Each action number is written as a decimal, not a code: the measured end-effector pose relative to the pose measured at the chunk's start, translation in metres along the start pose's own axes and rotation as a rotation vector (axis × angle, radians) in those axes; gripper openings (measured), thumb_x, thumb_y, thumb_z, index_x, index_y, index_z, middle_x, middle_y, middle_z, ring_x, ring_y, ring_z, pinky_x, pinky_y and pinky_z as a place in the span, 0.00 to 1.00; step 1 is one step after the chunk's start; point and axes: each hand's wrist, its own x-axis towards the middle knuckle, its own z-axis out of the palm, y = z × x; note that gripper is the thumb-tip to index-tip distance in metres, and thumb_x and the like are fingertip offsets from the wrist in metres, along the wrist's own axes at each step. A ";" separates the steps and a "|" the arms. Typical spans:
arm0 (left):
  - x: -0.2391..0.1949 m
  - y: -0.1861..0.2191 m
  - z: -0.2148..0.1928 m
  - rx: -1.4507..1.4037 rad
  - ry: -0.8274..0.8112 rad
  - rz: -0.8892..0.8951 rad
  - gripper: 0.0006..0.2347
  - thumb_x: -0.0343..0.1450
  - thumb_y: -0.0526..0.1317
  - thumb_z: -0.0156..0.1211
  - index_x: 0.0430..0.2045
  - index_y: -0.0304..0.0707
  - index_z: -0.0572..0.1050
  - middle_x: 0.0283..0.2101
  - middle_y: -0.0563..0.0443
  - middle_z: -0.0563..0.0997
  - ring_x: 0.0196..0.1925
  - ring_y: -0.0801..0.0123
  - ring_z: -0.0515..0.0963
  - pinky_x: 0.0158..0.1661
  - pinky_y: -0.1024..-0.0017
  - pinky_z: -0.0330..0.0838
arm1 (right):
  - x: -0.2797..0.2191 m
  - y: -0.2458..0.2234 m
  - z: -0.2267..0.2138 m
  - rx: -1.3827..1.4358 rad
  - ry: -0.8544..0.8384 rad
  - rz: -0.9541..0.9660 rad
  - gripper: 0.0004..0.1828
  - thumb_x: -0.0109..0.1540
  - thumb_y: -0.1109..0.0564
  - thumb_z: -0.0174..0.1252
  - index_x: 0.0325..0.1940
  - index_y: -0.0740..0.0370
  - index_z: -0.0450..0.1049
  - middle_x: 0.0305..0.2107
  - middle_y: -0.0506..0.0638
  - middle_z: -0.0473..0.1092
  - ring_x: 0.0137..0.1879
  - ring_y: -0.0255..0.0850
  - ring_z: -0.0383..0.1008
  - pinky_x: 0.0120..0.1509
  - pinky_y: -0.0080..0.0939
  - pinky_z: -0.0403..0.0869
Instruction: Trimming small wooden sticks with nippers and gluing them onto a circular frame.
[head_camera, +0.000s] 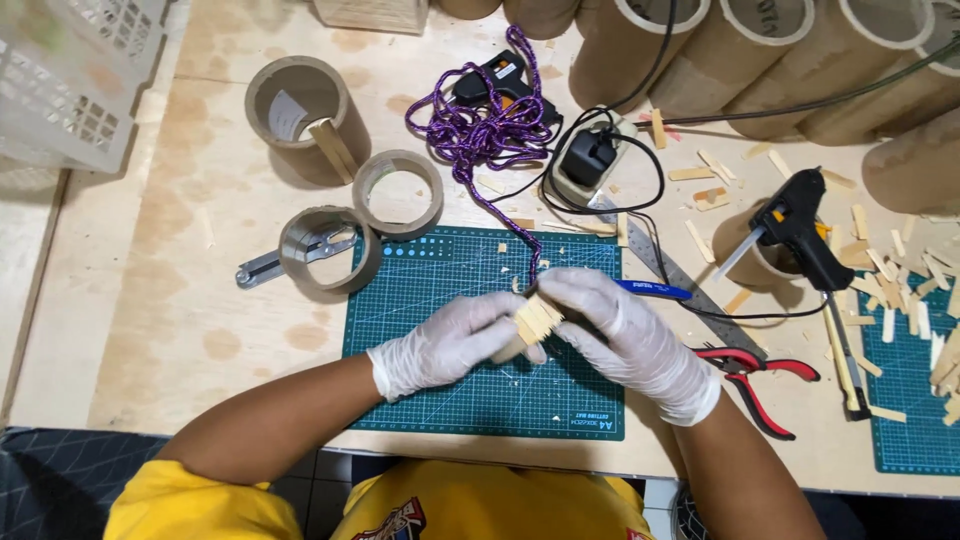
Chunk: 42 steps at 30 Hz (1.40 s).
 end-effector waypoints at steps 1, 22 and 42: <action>0.001 0.002 0.000 -0.002 -0.003 0.006 0.12 0.76 0.35 0.45 0.49 0.34 0.76 0.25 0.46 0.80 0.33 0.64 0.79 0.49 0.56 0.76 | 0.000 -0.004 -0.009 -0.007 0.000 0.000 0.21 0.67 0.56 0.56 0.63 0.64 0.72 0.52 0.62 0.72 0.56 0.61 0.77 0.56 0.58 0.77; 0.010 0.023 -0.020 1.144 -0.117 0.447 0.11 0.75 0.38 0.47 0.45 0.32 0.73 0.38 0.43 0.82 0.30 0.47 0.80 0.57 0.56 0.70 | -0.214 0.032 -0.138 -1.218 0.541 0.168 0.19 0.66 0.77 0.61 0.50 0.59 0.86 0.25 0.53 0.70 0.29 0.52 0.65 0.41 0.53 0.68; 0.055 0.027 0.024 1.366 -0.256 0.468 0.22 0.58 0.37 0.61 0.50 0.44 0.76 0.54 0.47 0.80 0.55 0.57 0.80 0.60 0.54 0.67 | -0.191 -0.014 -0.113 -0.697 0.205 0.589 0.12 0.65 0.54 0.60 0.51 0.55 0.79 0.47 0.51 0.78 0.53 0.49 0.77 0.62 0.47 0.72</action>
